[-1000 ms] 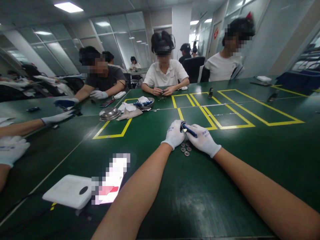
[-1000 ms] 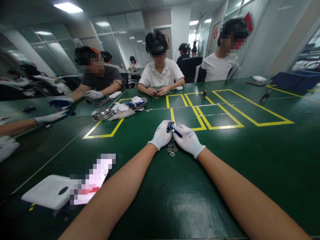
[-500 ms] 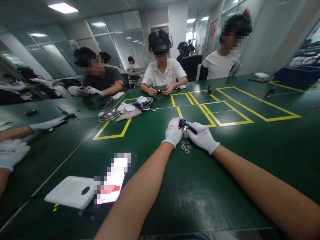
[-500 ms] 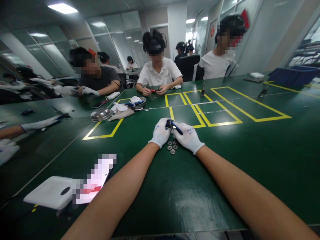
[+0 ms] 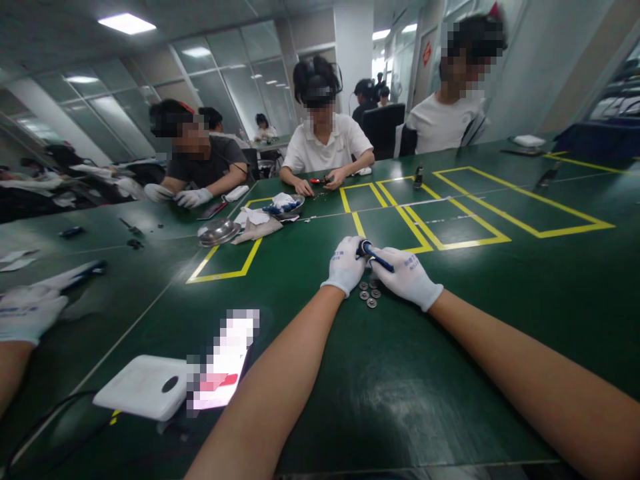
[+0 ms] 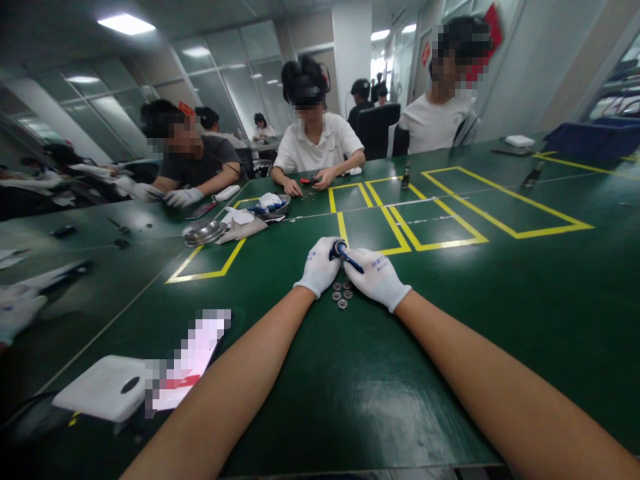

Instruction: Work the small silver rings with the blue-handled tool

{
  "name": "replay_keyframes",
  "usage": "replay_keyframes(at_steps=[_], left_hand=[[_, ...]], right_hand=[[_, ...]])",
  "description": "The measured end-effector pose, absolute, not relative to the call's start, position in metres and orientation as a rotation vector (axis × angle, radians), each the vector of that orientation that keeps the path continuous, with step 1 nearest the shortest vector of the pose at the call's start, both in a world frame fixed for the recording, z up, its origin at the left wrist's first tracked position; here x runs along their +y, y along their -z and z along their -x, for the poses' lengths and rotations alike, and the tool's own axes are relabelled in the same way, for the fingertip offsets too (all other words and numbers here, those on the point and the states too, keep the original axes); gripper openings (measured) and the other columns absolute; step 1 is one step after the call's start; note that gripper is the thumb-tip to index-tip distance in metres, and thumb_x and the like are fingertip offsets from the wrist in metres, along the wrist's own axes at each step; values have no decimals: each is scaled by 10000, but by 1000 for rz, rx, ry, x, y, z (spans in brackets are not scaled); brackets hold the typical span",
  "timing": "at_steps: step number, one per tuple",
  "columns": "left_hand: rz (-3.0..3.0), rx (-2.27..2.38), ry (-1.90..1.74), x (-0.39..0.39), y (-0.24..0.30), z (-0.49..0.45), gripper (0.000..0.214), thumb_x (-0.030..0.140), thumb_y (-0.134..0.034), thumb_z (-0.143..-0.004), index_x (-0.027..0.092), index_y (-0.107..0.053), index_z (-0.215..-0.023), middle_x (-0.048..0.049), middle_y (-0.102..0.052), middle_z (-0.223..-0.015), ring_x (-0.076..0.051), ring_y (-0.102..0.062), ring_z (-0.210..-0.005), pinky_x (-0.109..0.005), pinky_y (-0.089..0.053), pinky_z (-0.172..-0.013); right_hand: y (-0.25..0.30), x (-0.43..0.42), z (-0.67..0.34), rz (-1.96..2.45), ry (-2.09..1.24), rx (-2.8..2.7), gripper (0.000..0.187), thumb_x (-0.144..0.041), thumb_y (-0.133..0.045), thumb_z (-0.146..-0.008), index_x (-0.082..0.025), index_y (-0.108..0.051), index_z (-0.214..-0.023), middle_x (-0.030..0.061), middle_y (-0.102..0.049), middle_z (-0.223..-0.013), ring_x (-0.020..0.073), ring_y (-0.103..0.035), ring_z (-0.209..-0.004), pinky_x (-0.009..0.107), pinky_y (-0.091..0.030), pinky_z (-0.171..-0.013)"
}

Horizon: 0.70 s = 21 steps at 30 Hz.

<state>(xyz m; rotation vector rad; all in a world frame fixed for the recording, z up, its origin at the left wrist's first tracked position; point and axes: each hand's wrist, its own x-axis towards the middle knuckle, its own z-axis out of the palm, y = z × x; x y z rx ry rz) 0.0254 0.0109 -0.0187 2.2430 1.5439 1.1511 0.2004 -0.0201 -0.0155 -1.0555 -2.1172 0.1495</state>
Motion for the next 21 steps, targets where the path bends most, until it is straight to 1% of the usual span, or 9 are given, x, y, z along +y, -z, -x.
replay_keyframes(at_steps=[3,5,9,12,17,21], left_hand=[[-2261,1488,-1180,12,20,-25,334,115,-617,-848,192,-682,-1166,-105,-665,-1179,-253,-617,-1150,-390,-496,-1063],[-2263,1444,-1208,12,21,-24,394,97,-596,-852,180,-667,-1231,-116,-659,-1213,-254,-610,-1175,-392,-485,-1082],[-2256,1381,-1203,13,23,-23,546,55,-547,-861,189,-582,-1389,-118,-639,-1267,-247,-589,-1218,-394,-462,-1116],[-2270,1365,-1175,13,24,-24,585,59,-538,-873,208,-539,-1438,-116,-628,-1306,-249,-575,-1254,-411,-441,-1144],[-2288,1357,-1173,11,24,-25,545,137,-570,-907,198,-529,-1448,-129,-616,-1341,-263,-564,-1283,-422,-438,-1150],[-2311,1382,-1176,12,24,-25,492,98,-574,-878,193,-598,-1360,-121,-633,-1309,-261,-571,-1260,-415,-442,-1145]], right_hand=[[17,-20,-201,1059,-148,-2102,282,-290,-561,-967,-191,-728,-1172,78,-738,-976,221,-687,-837,321,-512,-766],[16,-21,-200,1057,-154,-2087,287,-290,-564,-965,-184,-722,-1179,86,-746,-1000,233,-697,-862,332,-519,-786],[13,-22,-198,1033,-187,-2069,285,-275,-558,-961,-166,-719,-1169,98,-756,-1031,244,-712,-895,341,-533,-819],[13,-22,-198,1048,-196,-2064,288,-271,-562,-955,-176,-718,-1178,98,-761,-1051,248,-717,-917,350,-541,-853],[18,-17,-201,1049,-198,-2048,321,-282,-565,-958,-178,-711,-1224,107,-758,-1121,268,-721,-1004,374,-546,-906],[18,-16,-201,1042,-186,-2050,315,-295,-576,-961,-174,-721,-1213,107,-760,-1111,259,-721,-987,359,-542,-900]])
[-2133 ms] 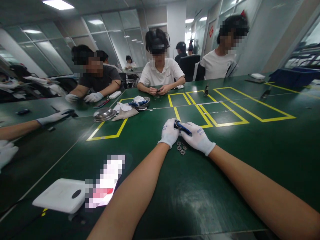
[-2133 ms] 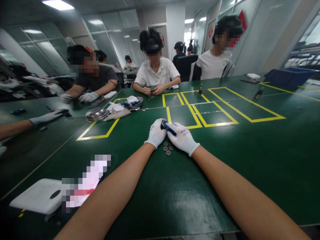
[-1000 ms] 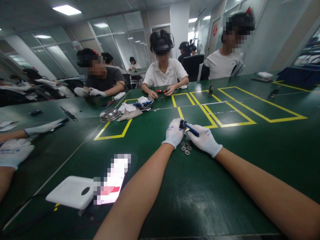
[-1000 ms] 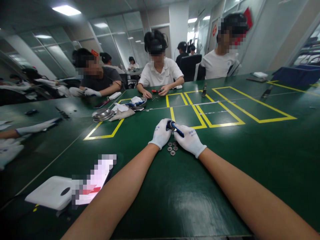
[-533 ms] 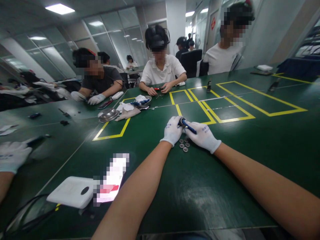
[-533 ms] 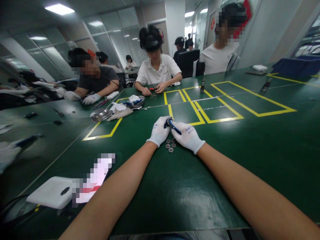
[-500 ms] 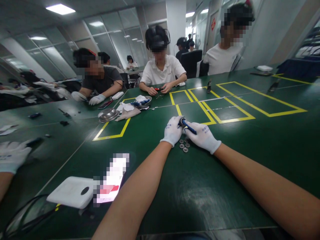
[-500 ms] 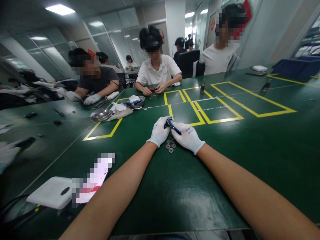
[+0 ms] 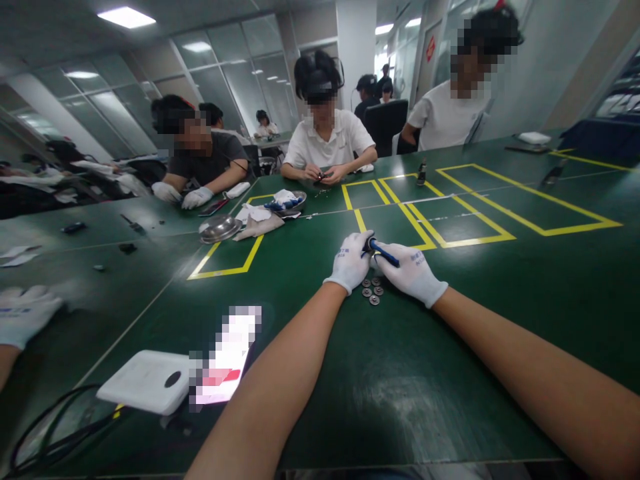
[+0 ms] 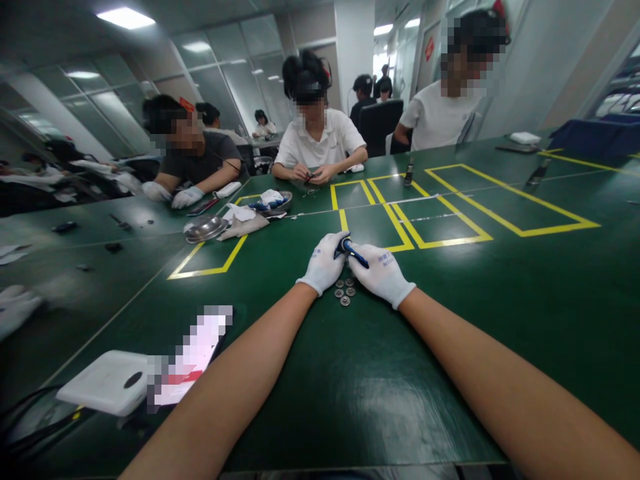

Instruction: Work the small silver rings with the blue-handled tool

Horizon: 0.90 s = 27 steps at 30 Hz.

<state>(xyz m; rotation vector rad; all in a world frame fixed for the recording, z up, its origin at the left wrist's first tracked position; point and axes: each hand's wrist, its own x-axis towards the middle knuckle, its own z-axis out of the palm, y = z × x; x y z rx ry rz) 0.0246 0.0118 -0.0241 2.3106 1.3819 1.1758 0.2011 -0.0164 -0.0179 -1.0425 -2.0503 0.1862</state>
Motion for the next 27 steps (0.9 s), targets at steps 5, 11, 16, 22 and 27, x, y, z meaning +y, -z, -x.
replay_keyframes(at_steps=[5,11,16,22,27], left_hand=[[-2322,1432,-1180,13,24,-24,395,84,-584,-855,198,-650,-1227,-104,-655,-1236,-255,-590,-1210,-404,-463,-1115],[-2292,1488,-1149,13,22,-24,318,114,-608,-859,201,-654,-1162,-99,-666,-1190,-253,-611,-1166,-398,-486,-1081],[-2285,1462,-1177,13,23,-24,335,117,-594,-869,192,-647,-1191,-104,-665,-1202,-254,-611,-1176,-397,-487,-1082],[-2296,1452,-1180,13,23,-24,362,78,-589,-857,181,-644,-1200,-114,-661,-1223,-256,-607,-1195,-402,-474,-1101],[-2261,1455,-1186,13,22,-25,358,87,-610,-849,181,-642,-1192,-111,-672,-1202,-254,-622,-1170,-397,-488,-1083]], right_hand=[[15,-18,-200,1060,-192,-2079,277,-306,-565,-970,-171,-739,-1139,100,-763,-1023,234,-712,-882,325,-530,-823],[15,-19,-199,1080,-200,-2100,273,-300,-557,-973,-167,-734,-1133,101,-760,-1004,232,-712,-856,319,-522,-799],[14,-20,-200,1051,-190,-2095,259,-290,-563,-969,-163,-742,-1107,101,-758,-990,233,-711,-849,320,-518,-785],[12,-19,-202,1076,-200,-2114,279,-291,-559,-970,-166,-738,-1144,103,-757,-1001,230,-708,-852,318,-519,-782],[12,-22,-199,1085,-204,-2096,269,-289,-554,-969,-163,-740,-1116,108,-762,-1019,231,-713,-855,321,-531,-797]])
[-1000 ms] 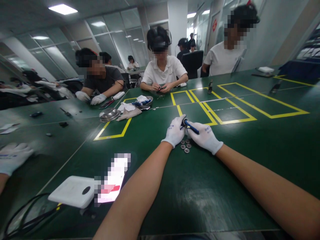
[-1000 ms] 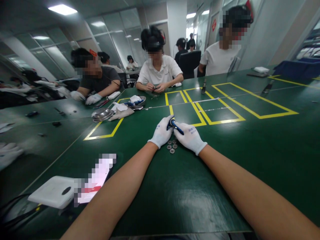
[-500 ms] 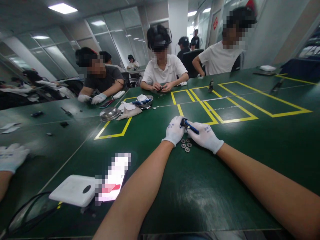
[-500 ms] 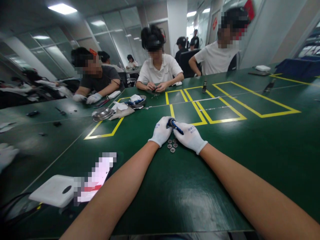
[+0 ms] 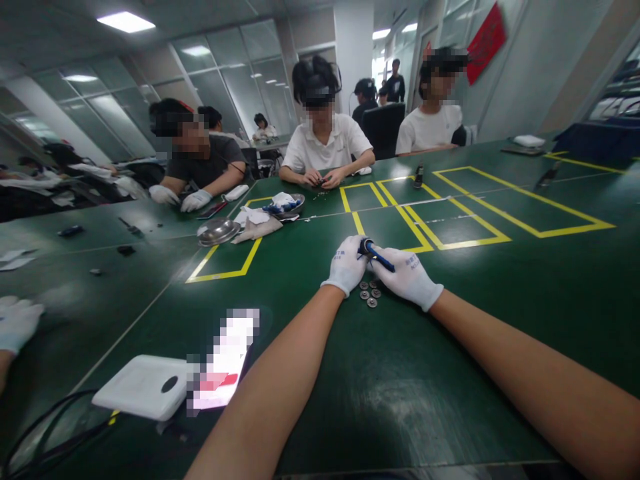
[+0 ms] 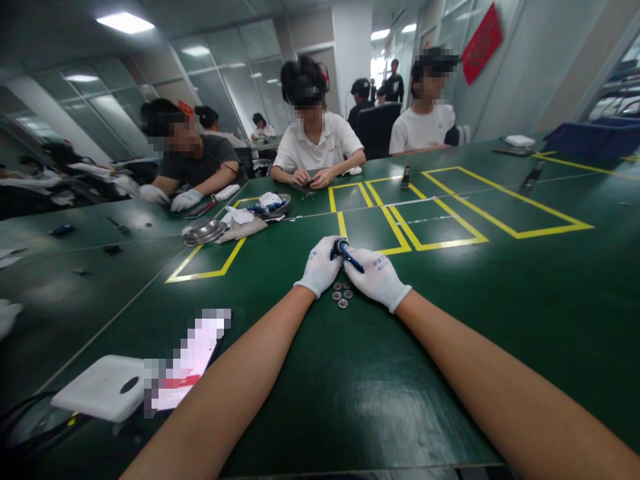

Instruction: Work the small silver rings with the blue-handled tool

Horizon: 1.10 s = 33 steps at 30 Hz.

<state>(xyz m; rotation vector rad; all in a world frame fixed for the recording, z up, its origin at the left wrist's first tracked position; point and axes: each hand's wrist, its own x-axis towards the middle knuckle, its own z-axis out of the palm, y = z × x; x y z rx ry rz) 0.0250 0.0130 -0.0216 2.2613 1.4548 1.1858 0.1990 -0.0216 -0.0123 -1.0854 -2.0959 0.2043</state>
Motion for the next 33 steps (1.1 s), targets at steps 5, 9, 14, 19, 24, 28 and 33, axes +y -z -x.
replay_keyframes(at_steps=[5,9,14,19,24,28,33], left_hand=[[-2268,1456,-1201,14,22,-25,328,94,-616,-840,167,-654,-1157,-115,-676,-1183,-254,-625,-1151,-390,-492,-1072],[-2264,1441,-1204,16,23,-24,324,92,-619,-838,174,-654,-1149,-108,-683,-1168,-249,-632,-1135,-389,-502,-1057],[-2292,1419,-1232,16,25,-23,312,93,-620,-841,173,-660,-1140,-104,-688,-1159,-244,-639,-1122,-381,-508,-1044],[-2313,1383,-1250,15,24,-23,306,84,-626,-839,162,-668,-1133,-103,-696,-1148,-235,-647,-1104,-371,-517,-1033],[-2309,1375,-1251,15,22,-23,313,95,-632,-840,162,-671,-1143,-104,-696,-1163,-236,-648,-1122,-371,-515,-1042],[-2293,1397,-1226,15,22,-23,338,91,-630,-833,174,-666,-1159,-99,-689,-1177,-237,-642,-1138,-378,-511,-1053],[-2261,1475,-1235,14,21,-23,344,82,-638,-808,186,-667,-1135,-92,-682,-1163,-246,-631,-1136,-403,-498,-1068]], right_hand=[[13,-21,-197,1076,-201,-2097,271,-287,-556,-966,-160,-736,-1123,114,-768,-1042,250,-727,-911,335,-536,-837],[15,-20,-198,1076,-201,-2099,281,-293,-557,-970,-155,-734,-1139,115,-771,-1038,252,-730,-918,336,-538,-834],[16,-19,-201,1085,-151,-2146,280,-299,-548,-987,-162,-745,-1131,109,-768,-1017,238,-724,-886,322,-528,-806],[16,-17,-203,1100,-54,-2234,355,-298,-538,-1001,-155,-698,-1284,116,-769,-1054,239,-720,-919,317,-525,-816],[15,-18,-205,1117,-70,-2222,364,-316,-541,-1003,-185,-702,-1302,107,-776,-1112,243,-733,-957,318,-531,-840],[14,-19,-205,1189,-165,-2189,382,-349,-544,-994,-221,-699,-1318,86,-789,-1093,254,-746,-959,326,-543,-848],[10,-24,-199,1207,-241,-2171,382,-320,-546,-968,-212,-686,-1306,69,-792,-999,237,-738,-885,306,-532,-787]])
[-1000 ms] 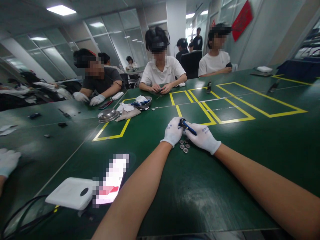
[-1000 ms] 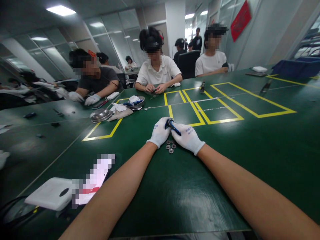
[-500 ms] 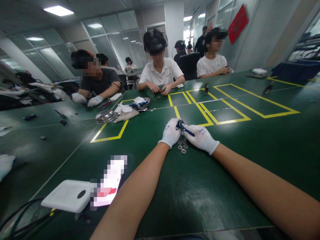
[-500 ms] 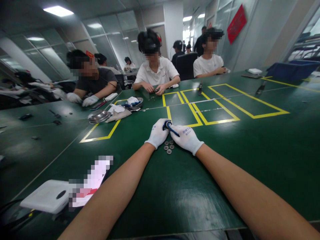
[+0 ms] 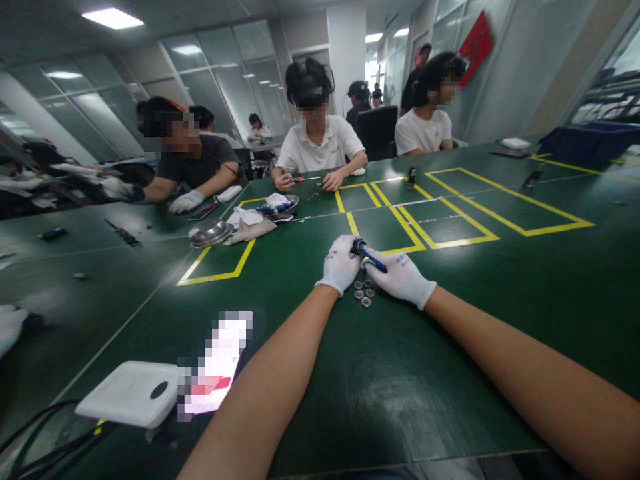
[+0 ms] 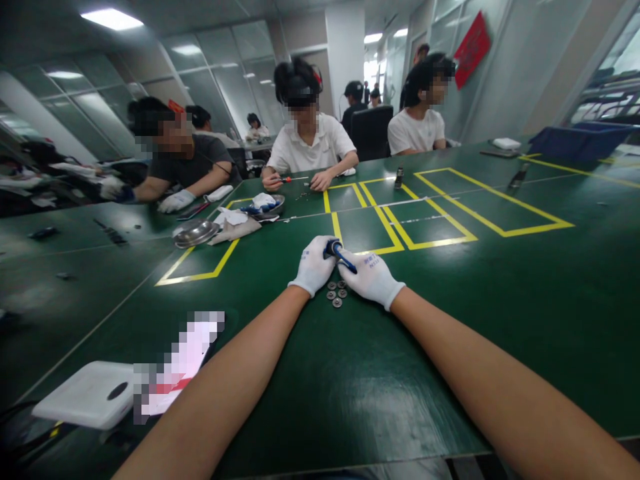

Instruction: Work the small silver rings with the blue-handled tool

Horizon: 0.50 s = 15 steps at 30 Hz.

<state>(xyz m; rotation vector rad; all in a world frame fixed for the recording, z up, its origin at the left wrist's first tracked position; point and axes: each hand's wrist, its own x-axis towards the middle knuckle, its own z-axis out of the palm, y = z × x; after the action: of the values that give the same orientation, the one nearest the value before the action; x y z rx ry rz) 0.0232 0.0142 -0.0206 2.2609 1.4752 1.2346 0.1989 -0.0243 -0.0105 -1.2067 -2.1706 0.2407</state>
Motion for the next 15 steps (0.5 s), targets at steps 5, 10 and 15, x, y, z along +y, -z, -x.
replay_keyframes(at_steps=[5,10,15], left_hand=[[-2248,1513,-1244,13,18,-24,317,86,-632,-808,189,-668,-1106,-89,-677,-1148,-248,-622,-1134,-406,-499,-1057],[-2277,1438,-1260,14,19,-23,341,65,-628,-800,174,-671,-1120,-94,-684,-1156,-240,-626,-1134,-395,-494,-1071],[-2316,1387,-1246,14,21,-24,332,68,-608,-825,186,-672,-1128,-92,-682,-1174,-235,-625,-1151,-393,-494,-1080]], right_hand=[[5,-32,-191,1165,-332,-2141,331,-336,-527,-969,-185,-690,-1214,38,-749,-833,200,-686,-722,280,-461,-641],[7,-29,-196,1181,-344,-2139,350,-335,-528,-968,-196,-696,-1242,37,-753,-844,208,-697,-739,289,-476,-665],[10,-24,-201,1169,-318,-2140,340,-326,-526,-975,-209,-721,-1227,65,-789,-1010,233,-737,-881,316,-539,-800]])
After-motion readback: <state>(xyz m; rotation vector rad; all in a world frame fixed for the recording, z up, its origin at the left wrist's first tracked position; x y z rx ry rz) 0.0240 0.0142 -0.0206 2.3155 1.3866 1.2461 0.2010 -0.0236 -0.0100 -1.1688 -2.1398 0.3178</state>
